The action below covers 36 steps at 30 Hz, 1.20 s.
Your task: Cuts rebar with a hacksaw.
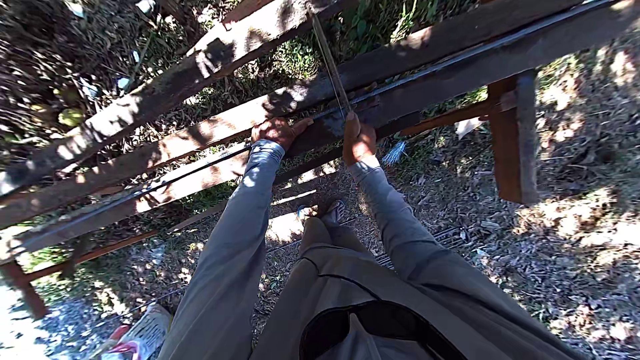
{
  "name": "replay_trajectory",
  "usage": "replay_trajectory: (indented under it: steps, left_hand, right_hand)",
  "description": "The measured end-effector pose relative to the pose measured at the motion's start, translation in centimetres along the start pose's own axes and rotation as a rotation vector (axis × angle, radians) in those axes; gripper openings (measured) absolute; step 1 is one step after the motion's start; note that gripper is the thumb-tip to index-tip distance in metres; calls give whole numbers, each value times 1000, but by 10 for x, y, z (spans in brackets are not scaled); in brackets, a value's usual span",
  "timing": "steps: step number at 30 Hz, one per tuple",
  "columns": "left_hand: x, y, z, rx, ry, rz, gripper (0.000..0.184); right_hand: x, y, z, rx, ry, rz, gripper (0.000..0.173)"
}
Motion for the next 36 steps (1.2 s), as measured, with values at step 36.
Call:
replay_trajectory:
  steps: [36]
  left_hand:
    - [-20,30,14,-18,-173,270,88]
  right_hand:
    - [-18,-6,-6,-53,-81,-315,52]
Point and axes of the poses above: each hand's wrist, its own z-axis away from the middle knuckle, its own y-axis out of the back of the hand, x = y × z, the point moved 3 cm from there along -z, towards the middle knuckle, and after that the axes turned 7 degrees about z, right-handed, at the moved point
